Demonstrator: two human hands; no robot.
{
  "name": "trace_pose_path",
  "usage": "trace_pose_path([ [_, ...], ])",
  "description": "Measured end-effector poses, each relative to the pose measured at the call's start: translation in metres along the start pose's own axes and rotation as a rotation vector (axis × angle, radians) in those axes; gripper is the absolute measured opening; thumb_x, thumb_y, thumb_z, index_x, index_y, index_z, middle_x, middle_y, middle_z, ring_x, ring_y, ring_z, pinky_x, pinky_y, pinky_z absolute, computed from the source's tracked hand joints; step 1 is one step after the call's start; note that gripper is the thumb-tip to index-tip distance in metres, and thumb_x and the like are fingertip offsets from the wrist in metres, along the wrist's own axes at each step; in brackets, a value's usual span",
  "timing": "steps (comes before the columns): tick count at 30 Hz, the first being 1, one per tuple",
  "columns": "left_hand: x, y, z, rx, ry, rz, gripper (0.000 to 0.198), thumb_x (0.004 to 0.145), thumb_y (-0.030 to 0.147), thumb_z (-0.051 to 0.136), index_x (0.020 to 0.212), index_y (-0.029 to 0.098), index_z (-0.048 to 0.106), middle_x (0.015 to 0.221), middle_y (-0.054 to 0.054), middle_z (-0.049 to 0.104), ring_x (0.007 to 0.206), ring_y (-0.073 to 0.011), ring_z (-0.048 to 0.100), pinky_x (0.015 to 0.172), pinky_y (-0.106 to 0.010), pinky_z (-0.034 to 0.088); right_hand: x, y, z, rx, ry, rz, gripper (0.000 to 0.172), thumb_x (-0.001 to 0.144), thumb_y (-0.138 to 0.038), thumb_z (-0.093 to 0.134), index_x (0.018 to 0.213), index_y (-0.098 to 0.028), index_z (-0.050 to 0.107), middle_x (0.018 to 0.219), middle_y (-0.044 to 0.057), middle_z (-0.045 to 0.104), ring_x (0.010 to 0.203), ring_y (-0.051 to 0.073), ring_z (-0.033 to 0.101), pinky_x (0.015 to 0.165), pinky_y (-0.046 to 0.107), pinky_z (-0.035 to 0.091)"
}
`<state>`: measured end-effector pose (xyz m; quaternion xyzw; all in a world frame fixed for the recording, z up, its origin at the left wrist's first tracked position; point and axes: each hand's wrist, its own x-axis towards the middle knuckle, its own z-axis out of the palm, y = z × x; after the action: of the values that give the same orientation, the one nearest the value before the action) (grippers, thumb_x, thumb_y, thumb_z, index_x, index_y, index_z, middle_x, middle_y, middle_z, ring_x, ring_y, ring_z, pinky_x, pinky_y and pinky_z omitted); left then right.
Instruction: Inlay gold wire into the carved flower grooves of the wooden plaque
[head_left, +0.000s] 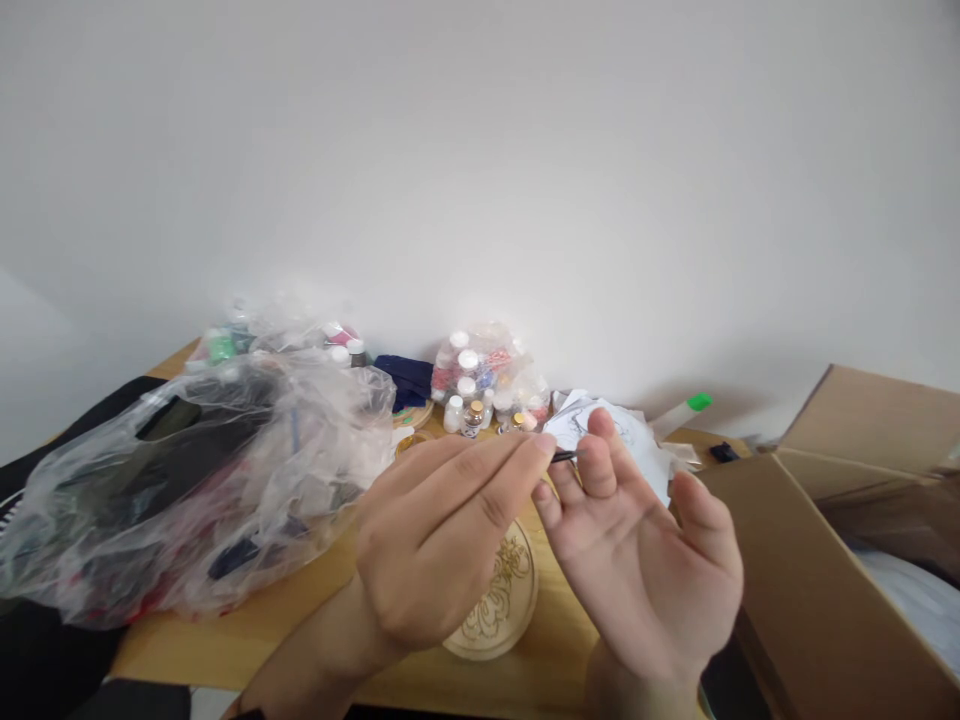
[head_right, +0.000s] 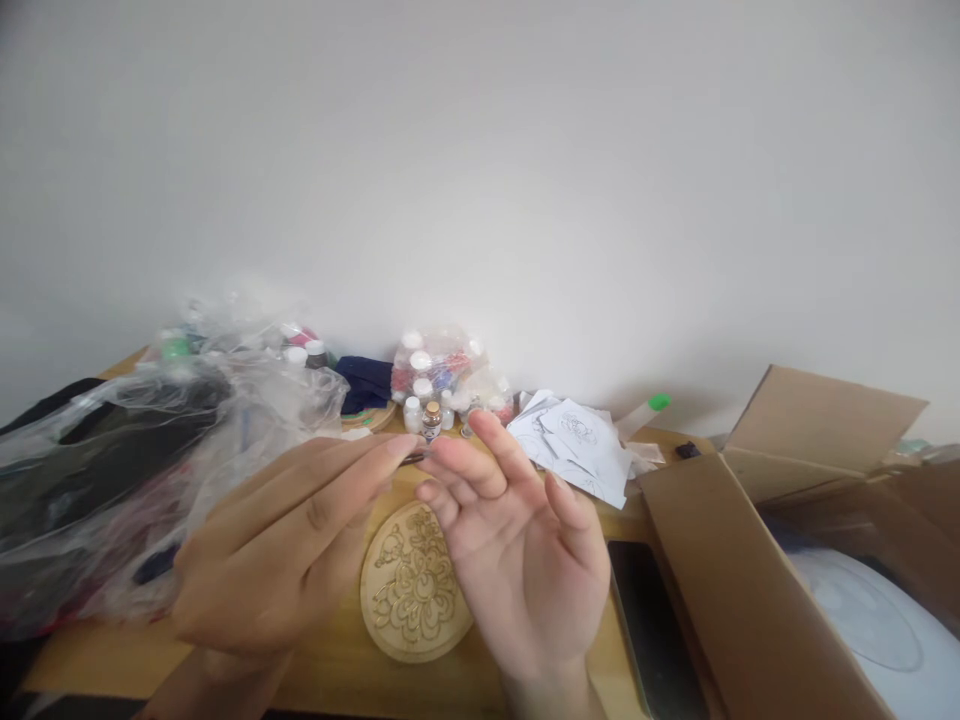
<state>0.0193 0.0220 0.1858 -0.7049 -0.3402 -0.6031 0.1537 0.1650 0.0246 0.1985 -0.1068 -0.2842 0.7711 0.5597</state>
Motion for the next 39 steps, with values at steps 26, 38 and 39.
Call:
trace_pose_path([
  [26,-0.0011,-0.0003,0.0014,-0.001,0.004,-0.007,0.028,0.089,0.002,0.051,0.111,0.012,0.066,0.107,-0.004,0.071,0.095,-0.0119,0.066,0.084,-0.023,0.058,-0.0005,-0.0005,-0.0017,0.056,-0.073,0.005,0.042,0.086,-0.041,0.048,0.116,-0.018,0.065,0.107,0.003,0.075,0.102,0.013,0.069,0.093,0.025,0.053],
  [38,0.0004,-0.0005,0.0027,0.038,0.014,0.012,0.025,0.09,0.004,0.052,0.109,0.014,0.066,0.104,-0.004,0.072,0.091,-0.0133,0.068,0.078,-0.026,0.06,-0.0007,-0.0006,-0.0041,0.058,-0.111,-0.005,0.043,0.086,-0.041,0.048,0.117,-0.017,0.065,0.109,0.003,0.074,0.103,0.013,0.068,0.094,0.025,0.053],
  [39,0.0004,-0.0004,0.0027,0.039,0.014,0.012,0.025,0.09,0.004,0.052,0.109,0.014,0.066,0.104,-0.004,0.072,0.091,-0.0132,0.068,0.078,-0.026,0.06,-0.0008,-0.0004,-0.0042,0.057,-0.111,-0.006,0.043,0.086,-0.041,0.048,0.117,-0.017,0.065,0.109,0.003,0.074,0.103,0.013,0.068,0.094,0.025,0.053],
])
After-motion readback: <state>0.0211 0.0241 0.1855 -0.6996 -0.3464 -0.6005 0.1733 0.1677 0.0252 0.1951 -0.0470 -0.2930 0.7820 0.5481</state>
